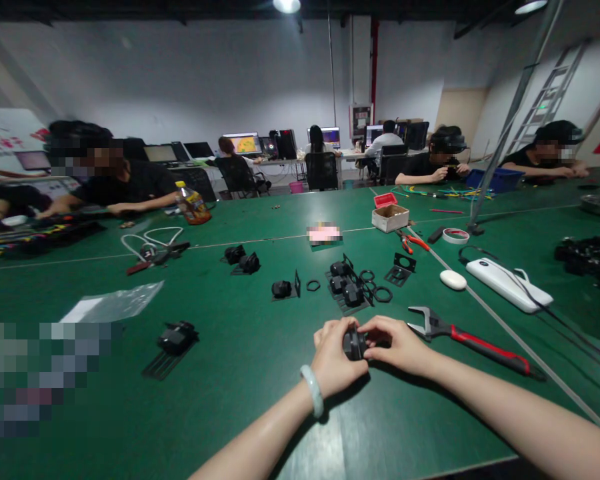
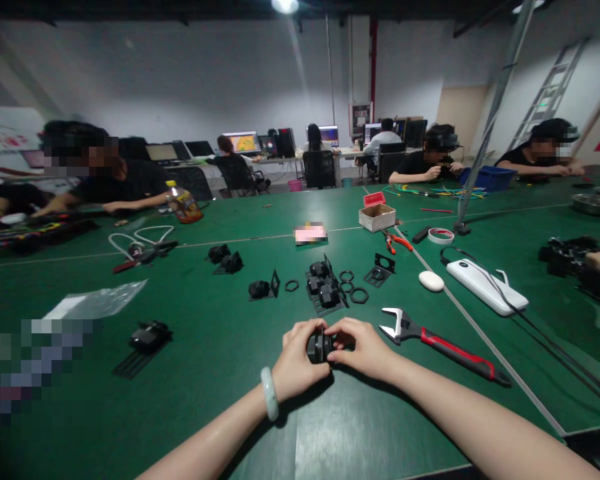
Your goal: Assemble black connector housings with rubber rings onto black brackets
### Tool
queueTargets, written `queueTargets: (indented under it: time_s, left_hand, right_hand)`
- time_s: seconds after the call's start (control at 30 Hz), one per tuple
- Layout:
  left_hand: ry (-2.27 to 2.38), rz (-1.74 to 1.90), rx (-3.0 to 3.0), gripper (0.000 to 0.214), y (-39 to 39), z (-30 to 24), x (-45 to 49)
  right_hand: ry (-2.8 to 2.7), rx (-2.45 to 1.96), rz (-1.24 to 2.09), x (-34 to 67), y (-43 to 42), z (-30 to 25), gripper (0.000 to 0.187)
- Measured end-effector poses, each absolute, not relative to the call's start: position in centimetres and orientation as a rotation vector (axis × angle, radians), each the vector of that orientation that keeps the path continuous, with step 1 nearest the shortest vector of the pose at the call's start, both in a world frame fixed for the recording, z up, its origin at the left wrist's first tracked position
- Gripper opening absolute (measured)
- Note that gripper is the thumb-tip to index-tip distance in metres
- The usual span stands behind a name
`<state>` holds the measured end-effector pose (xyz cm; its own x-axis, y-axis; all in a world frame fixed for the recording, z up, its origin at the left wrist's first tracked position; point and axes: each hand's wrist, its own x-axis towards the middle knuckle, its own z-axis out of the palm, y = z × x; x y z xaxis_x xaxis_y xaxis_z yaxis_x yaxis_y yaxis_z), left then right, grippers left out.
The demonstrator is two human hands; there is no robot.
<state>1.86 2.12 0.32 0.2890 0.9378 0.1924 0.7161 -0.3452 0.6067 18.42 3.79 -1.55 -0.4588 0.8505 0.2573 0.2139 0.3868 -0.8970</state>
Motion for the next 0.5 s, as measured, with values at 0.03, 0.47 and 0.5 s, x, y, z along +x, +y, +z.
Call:
queueTargets:
  time_s: [0.03, 0.47, 0.5]
  left_hand:
    - [1.481, 0.742, 2.158, 0.047, 2.12, 0.29, 1.86]
    - [1.423, 0.765, 2.151, 0.048, 2.27, 0.26, 1.87]
    - [1.417, 0.768, 2.151, 0.048, 2.28, 0.29, 1.88]
  right_hand:
    - [-1.91, -0.926, 1.06, 18.45, 3.79, -1.55, 0.032]
    - [-1.991, -0.993, 0.986, 18.59, 3.46, -0.83, 0.033]
    - [-1.995, -1.0, 0.978, 18.6, 3.45, -0.79, 0.033]
